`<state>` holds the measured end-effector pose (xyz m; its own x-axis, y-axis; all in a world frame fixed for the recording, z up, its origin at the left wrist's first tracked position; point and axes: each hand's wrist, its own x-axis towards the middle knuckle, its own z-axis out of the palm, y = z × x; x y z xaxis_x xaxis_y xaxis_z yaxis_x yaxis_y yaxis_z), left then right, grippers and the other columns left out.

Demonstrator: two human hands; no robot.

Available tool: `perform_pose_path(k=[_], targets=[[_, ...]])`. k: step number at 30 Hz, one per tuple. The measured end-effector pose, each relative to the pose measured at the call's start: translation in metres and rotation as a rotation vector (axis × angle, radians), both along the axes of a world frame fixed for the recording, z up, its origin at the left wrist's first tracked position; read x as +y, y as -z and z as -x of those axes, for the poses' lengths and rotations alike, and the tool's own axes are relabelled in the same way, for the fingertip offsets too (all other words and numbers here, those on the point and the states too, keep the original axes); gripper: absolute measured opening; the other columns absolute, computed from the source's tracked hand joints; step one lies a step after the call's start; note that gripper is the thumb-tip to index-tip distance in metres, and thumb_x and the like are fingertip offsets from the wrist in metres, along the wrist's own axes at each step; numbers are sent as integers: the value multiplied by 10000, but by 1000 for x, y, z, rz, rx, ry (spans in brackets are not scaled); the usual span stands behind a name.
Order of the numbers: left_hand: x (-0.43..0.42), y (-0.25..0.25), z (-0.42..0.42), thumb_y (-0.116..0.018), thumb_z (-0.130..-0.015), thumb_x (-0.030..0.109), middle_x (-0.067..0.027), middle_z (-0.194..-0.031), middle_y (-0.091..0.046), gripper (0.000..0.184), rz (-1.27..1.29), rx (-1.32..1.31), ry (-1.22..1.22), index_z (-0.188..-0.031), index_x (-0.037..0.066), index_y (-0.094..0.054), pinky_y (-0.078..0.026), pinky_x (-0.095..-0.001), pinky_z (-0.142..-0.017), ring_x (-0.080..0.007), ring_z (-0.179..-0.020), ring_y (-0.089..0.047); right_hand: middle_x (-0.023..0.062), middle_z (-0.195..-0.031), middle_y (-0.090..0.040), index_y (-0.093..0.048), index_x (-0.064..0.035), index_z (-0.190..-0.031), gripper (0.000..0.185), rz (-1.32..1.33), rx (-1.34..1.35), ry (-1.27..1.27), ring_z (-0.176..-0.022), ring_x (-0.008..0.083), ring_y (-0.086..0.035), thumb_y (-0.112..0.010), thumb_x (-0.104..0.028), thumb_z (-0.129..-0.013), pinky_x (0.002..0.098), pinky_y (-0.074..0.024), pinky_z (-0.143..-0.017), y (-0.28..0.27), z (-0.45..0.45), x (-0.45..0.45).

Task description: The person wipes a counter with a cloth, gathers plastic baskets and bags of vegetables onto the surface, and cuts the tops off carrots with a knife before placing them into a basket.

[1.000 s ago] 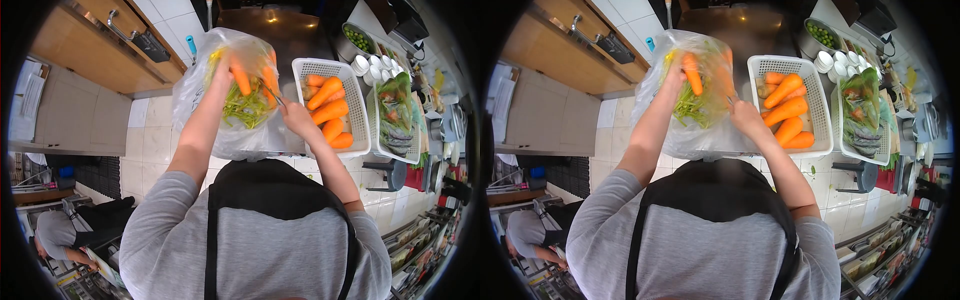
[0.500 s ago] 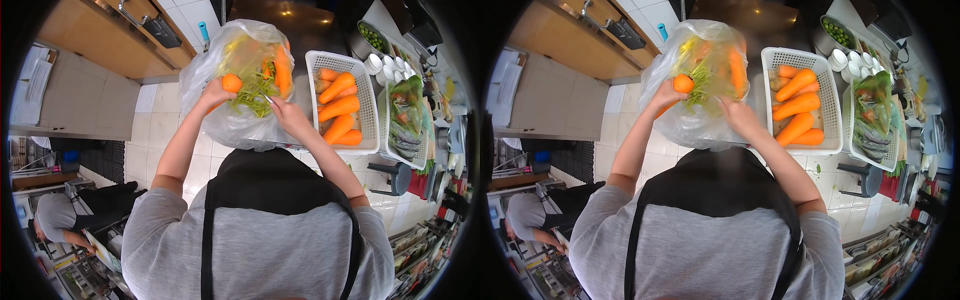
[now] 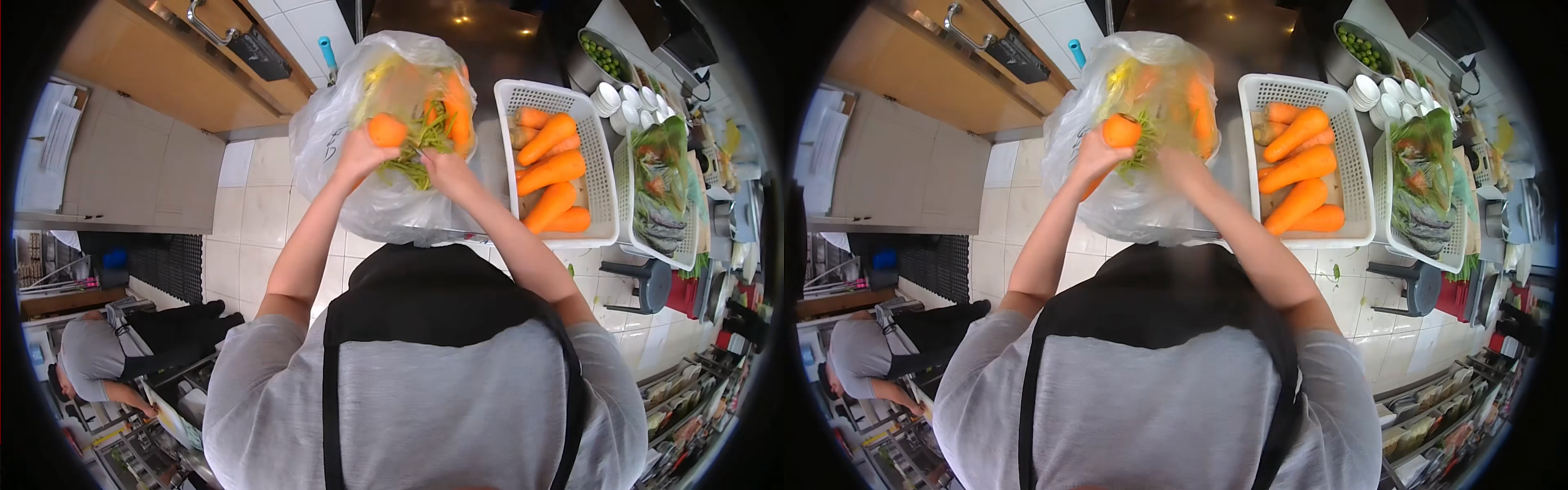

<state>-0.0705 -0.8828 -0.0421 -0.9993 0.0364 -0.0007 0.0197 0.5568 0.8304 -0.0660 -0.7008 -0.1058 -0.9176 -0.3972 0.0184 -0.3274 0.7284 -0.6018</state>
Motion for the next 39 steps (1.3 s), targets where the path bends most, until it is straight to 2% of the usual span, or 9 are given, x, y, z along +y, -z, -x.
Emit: perform_pose_path(k=[10,15,17,20,24,26,29,32,39], targets=[[125,-26,20,-659,-722,163,-94,-980,-542,470,-832,-782,608,-1104,-7,-446,-494,-270,-670,-153,-788,-570,46,-609,-520,-514,2,-1085,317,241,-99,427,-575,98,-494,-468,-223,-866,247,-390,-523,-154,-67,178],[228,14,34,-676,-693,160,-107,-1017,-546,556,-815,-564,733,-1145,-40,-421,-479,-263,-708,-172,-836,-567,-30,-533,-417,-495,-27,-1123,313,350,-2,617,-429,31,-380,-454,-217,-878,167,-299,-386,-147,-60,207],[228,-1,35,-678,-683,166,-119,-996,-560,522,-221,-352,609,-1112,-40,-464,-476,-265,-697,-173,-832,-568,-28,-539,-422,-484,-31,-1136,315,341,-14,635,-419,29,-379,-448,-213,-881,165,-294,-372,-146,-62,203],[154,-11,46,-649,-687,201,-54,-683,-618,207,-68,-80,569,-809,33,-642,-459,-250,-552,-112,-589,-577,0,-594,-474,-458,-48,-1170,320,369,-80,599,-431,42,-425,-421,-193,-888,190,-341,-357,-142,-66,191],[18,4,98,-604,-683,149,-73,-693,-617,154,150,-437,337,-766,23,-629,-470,-254,-533,-135,-568,-584,185,-779,-586,-500,-24,-1100,300,226,-133,189,-672,284,-582,-428,-155,-840,356,-454,-603,-138,-59,130],[-13,37,142,-597,-672,151,-92,-710,-618,160,116,-566,320,-763,22,-620,-484,-287,-567,-167,-610,-599,138,-684,-558,-512,-54,-1096,309,116,-77,-72,-539,222,-566,-461,-159,-810,306,-463,-558,-101,-29,90],[-29,67,188,-579,-660,131,-156,-775,-620,189,623,28,509,-778,-13,-612,-479,-330,-635,-260,-711,-606,208,-789,-580,-547,-25,-1000,268,-182,7,-54,-683,330,-583,-435,-190,-820,402,-458,-632,-74,37,41],[-12,51,196,-550,-664,119,-212,-828,-604,223,-57,6,-20,-815,-34,-607,-463,-368,-697,-350,-800,-578,226,-801,-578,-558,-14,-951,257,-189,-65,117,-752,364,-569,-427,-194,-824,439,-447,-672,-91,83,39],[26,84,175,-587,-666,170,-183,-946,-591,315,608,-62,-68,-946,26,-590,-464,-379,-721,-326,-835,-577,271,-787,-560,-549,25,-885,238,-114,0,215,-783,408,-547,-405,-154,-823,478,-423,-714,-70,61,28]])
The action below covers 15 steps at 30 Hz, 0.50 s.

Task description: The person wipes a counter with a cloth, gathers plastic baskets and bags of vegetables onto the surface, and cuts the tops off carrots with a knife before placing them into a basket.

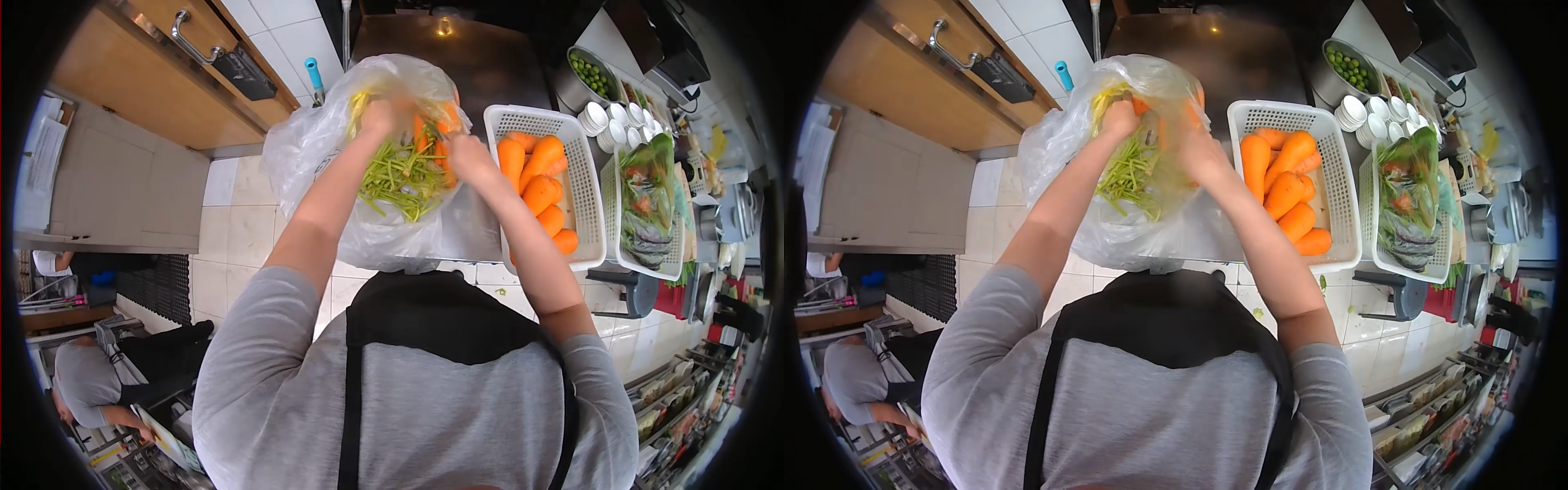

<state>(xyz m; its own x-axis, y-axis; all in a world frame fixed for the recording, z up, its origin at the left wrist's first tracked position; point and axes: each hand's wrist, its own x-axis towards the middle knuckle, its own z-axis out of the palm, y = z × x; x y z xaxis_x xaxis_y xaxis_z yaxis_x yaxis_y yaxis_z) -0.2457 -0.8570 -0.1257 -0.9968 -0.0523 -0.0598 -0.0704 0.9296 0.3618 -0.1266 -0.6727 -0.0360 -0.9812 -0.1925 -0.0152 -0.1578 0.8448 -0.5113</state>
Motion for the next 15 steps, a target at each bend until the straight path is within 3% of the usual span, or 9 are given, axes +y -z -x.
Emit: perform_pose_path(k=[2,5,9,11,13,14,15], targets=[[2,5,3,-607,-661,199,-172,-934,-598,338,61,-60,19,-959,41,-588,-465,-377,-730,-315,-829,-582,285,-794,-554,-537,26,-924,245,-47,-82,-47,-793,420,-541,-415,-160,-821,479,-422,-716,4,1,-1],[7,-6,-6,-512,-764,304,-187,-951,-589,333,114,67,96,-905,16,-601,-450,-366,-791,-309,-917,-564,274,-803,-556,-533,18,-946,244,-99,-118,-28,-791,410,-544,-425,-162,-820,476,-424,-704,-4,2,2],[22,-109,-46,-623,-629,389,-205,-1039,-539,601,-404,40,384,-1049,-25,-506,-408,-358,-846,-287,-994,-519,260,-801,-559,-538,0,-955,234,-45,15,-40,-785,403,-543,-433,-164,-825,466,-426,-692,-21,-5,10],[28,-105,-48,-651,-595,410,-210,-1062,-527,683,-527,24,446,-1085,-36,-482,-397,-356,-860,-282,-1014,-508,251,-793,-561,-536,-15,-957,221,68,96,-22,-779,403,-538,-434,-164,-830,459,-422,-691,-31,-9,14],[32,-59,-26,-633,-618,403,-203,-1092,-513,697,-267,7,265,-1144,-12,-440,-390,-354,-869,-284,-1027,-499,255,-791,-560,-532,-19,-970,224,78,106,-22,-779,405,-536,-435,-167,-832,459,-418,-693,-29,-2,16],[35,-39,-21,-633,-618,403,-203,-1092,-513,697,-265,6,260,-1144,-12,-440,-390,-354,-869,-284,-1027,-499,258,-789,-559,-528,-22,-982,229,81,118,-20,-780,408,-534,-437,-170,-833,459,-415,-695,-29,-1,16],[38,-23,-13,-573,-685,342,-158,-1053,-538,534,-172,85,245,-1107,29,-480,-396,-351,-842,-268,-968,-515,258,-789,-559,-528,-22,-982,229,83,123,-23,-780,408,-534,-437,-170,-833,459,-415,-695,-29,-2,17]])
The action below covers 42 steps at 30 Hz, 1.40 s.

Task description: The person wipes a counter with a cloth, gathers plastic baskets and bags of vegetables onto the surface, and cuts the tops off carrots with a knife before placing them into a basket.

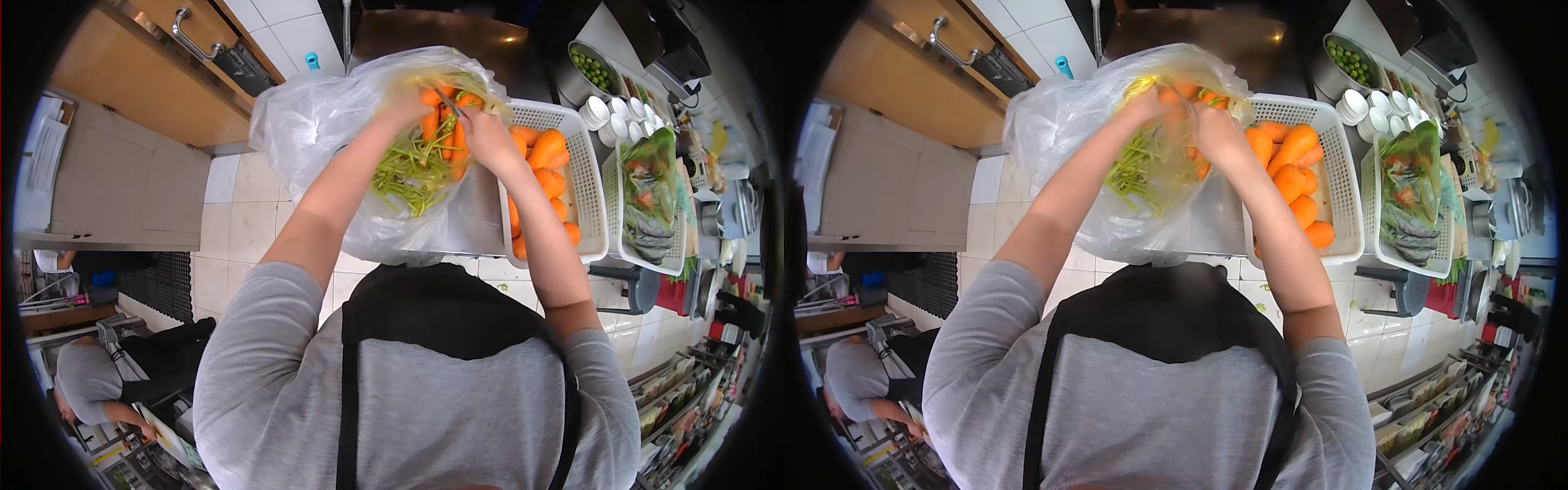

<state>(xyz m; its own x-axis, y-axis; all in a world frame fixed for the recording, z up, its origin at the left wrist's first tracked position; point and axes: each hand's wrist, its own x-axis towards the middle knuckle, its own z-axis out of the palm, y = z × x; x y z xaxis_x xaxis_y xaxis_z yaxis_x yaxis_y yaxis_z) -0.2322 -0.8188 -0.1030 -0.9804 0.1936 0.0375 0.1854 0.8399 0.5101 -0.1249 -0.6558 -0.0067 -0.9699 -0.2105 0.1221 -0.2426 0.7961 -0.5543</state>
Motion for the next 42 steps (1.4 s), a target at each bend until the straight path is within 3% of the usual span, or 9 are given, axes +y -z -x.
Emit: perform_pose_path(k=[2,5,8,11,13,18,22,26,42], targets=[[8,30,21,-513,-752,281,-113,-1014,-564,382,83,93,-26,-1069,69,-521,-401,-349,-815,-253,-908,-531,264,-798,-557,-528,-13,-988,240,-29,-41,64,-788,410,-530,-432,-166,-832,461,-408,-703,1,-1,2],[18,37,30,-628,-653,284,-97,-957,-572,549,-538,-220,389,-1133,66,-475,-415,-336,-779,-210,-827,-535,269,-811,-554,-529,0,-987,247,-17,-58,96,-801,411,-526,-422,-158,-830,461,-403,-718,20,-1,19],[13,-5,-18,-687,-580,254,-75,-907,-564,601,-619,68,458,-1117,76,-483,-427,-324,-747,-164,-803,-525,270,-821,-554,-532,11,-971,248,-3,-70,105,-814,412,-523,-415,-155,-827,460,-398,-735,31,-9,33],[13,-91,-56,-678,-586,209,-78,-883,-570,553,-81,-534,21,-1093,76,-501,-438,-327,-703,-165,-773,-528,273,-817,-560,-533,49,-887,236,3,-28,106,-804,412,-536,-418,-141,-810,469,-415,-705,22,-15,42],[12,-88,-41,-677,-554,148,-105,-927,-575,631,-102,-420,234,-1147,81,-470,-455,-336,-718,-206,-802,-554,269,-821,-558,-535,31,-921,240,-19,-50,95,-810,410,-532,-415,-149,-818,463,-408,-725,24,-8,44],[35,21,5,-685,-513,139,-169,-971,-567,745,-92,-164,-30,-1204,80,-412,-458,-351,-747,-256,-861,-565,264,-819,-559,-535,12,-941,243,-72,-31,83,-803,409,-534,-405,-159,-828,461,-408,-740,36,16,43],[21,-65,-61,-676,-529,179,-200,-985,-556,731,63,-195,39,-1199,59,-406,-450,-357,-758,-294,-899,-552,254,-801,-567,-533,2,-934,240,-108,14,165,-778,409,-540,-401,-171,-834,472,-421,-720,36,21,49],[-30,-41,-86,-664,-548,196,-195,-942,-572,681,83,-416,15,-1164,41,-418,-451,-368,-748,-319,-875,-558,248,-797,-569,-526,8,-973,257,-31,9,135,-782,402,-543,-415,-183,-842,459,-427,-706,14,-16,51],[-84,-19,-166,-665,-548,168,-205,-851,-583,561,-94,-23,-108,-1051,42,-450,-445,-403,-700,-360,-810,-561,238,-791,-570,-533,-44,-1010,240,167,-58,-103,-722,391,-552,-403,-140,-833,459,-441,-630,65,-101,-14]])
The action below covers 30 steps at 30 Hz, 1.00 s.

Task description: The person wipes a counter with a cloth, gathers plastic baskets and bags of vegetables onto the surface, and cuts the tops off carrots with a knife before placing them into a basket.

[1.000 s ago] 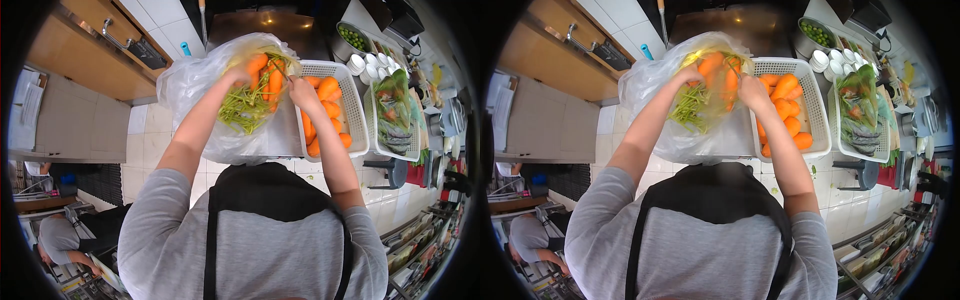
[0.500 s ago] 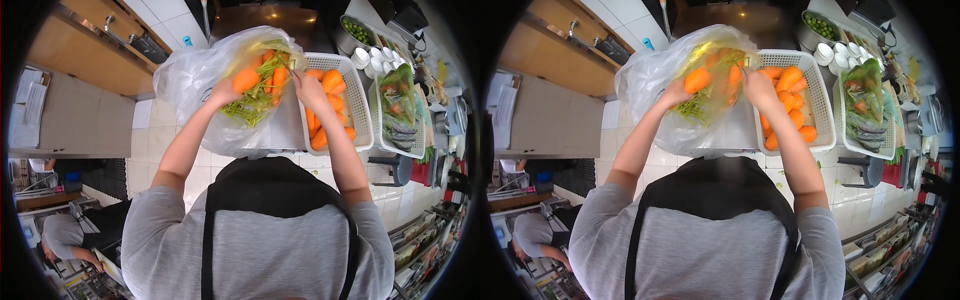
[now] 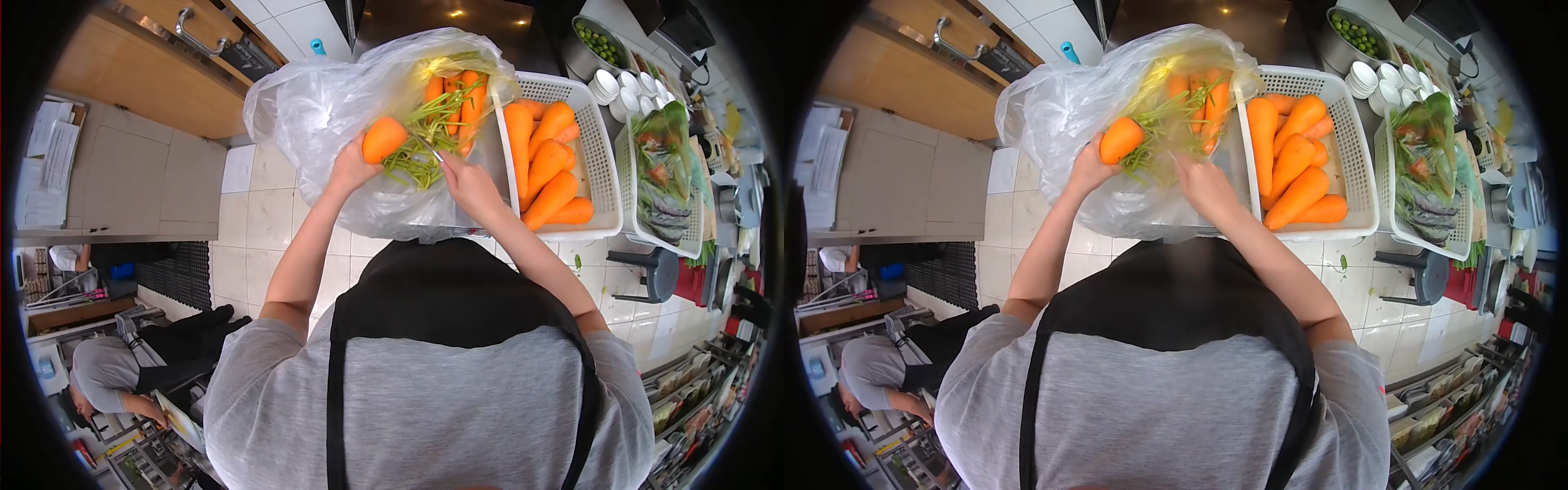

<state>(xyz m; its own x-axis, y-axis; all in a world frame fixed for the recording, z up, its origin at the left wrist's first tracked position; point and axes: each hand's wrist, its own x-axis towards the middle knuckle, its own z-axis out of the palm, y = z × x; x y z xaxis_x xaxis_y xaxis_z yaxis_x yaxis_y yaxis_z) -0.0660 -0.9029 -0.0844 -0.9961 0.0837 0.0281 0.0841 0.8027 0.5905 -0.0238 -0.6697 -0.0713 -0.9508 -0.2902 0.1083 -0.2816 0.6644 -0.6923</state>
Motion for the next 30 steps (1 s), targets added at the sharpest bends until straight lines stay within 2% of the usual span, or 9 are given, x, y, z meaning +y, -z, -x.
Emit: perform_pose_path(k=[8,11,13,15,18,20,24,27,30], targets=[[13,1,2,-665,-535,141,-173,-775,-591,528,-164,175,-4,-1014,33,-470,-474,-364,-603,-310,-687,-589,236,-779,-565,-564,-46,-999,243,-51,-136,-13,-723,377,-550,-459,-191,-834,432,-429,-654,36,27,7],[32,-29,6,-682,-584,156,-104,-768,-580,508,-467,-231,-73,-1027,36,-465,-473,-292,-548,-186,-642,-586,200,-864,-578,-565,-23,-974,267,76,-226,0,-843,365,-538,-429,-189,-815,404,-418,-725,-35,2,54],[59,-46,4,-683,-647,189,-54,-809,-549,485,-657,-416,163,-1042,24,-456,-458,-240,-524,-99,-648,-550,187,-797,-592,-547,-36,-1048,301,35,-195,63,-746,306,-576,-451,-228,-836,358,-433,-690,-63,-13,101],[97,-53,9,-678,-665,197,-60,-858,-550,487,-679,-481,344,-1052,14,-447,-463,-245,-534,-111,-657,-554,131,-665,-559,-551,-15,-1040,294,64,-291,344,-604,189,-544,-461,-218,-847,301,-430,-598,-111,-31,134],[169,-46,10,-662,-687,253,-111,-920,-557,533,-704,-427,652,-1081,-19,-428,-478,-278,-567,-166,-725,-572,65,-590,-494,-540,1,-1061,303,62,-128,513,-531,100,-458,-468,-208,-854,247,-391,-512,-103,-37,190],[215,-61,6,-639,-710,283,-164,-990,-540,604,-260,-527,587,-1168,-14,-380,-445,-322,-737,-221,-879,-539,-15,-570,-452,-507,-21,-1130,327,207,-125,638,-417,36,-370,-456,-216,-873,189,-298,-387,-99,-41,204],[256,-39,9,-614,-719,316,-196,-1027,-527,585,-139,-203,643,-1165,1,-403,-443,-329,-744,-263,-926,-537,-13,-571,-454,-508,-24,-1129,321,135,-47,649,-408,28,-362,-454,-213,-875,183,-289,-378,-76,-43,213],[222,-32,51,-573,-732,256,-188,-929,-583,367,-123,59,373,-1033,47,-548,-460,-347,-717,-295,-815,-584,-9,-569,-454,-510,-20,-1123,314,197,-87,629,-415,30,-369,-452,-202,-874,185,-292,-382,-74,-43,205],[153,0,113,-550,-732,188,-136,-798,-623,186,59,110,151,-835,68,-648,-467,-327,-709,-251,-763,-605,129,-596,-528,-529,-31,-1068,276,70,-192,491,-542,184,-540,-465,-185,-849,301,-411,-509,-85,-31,177]])
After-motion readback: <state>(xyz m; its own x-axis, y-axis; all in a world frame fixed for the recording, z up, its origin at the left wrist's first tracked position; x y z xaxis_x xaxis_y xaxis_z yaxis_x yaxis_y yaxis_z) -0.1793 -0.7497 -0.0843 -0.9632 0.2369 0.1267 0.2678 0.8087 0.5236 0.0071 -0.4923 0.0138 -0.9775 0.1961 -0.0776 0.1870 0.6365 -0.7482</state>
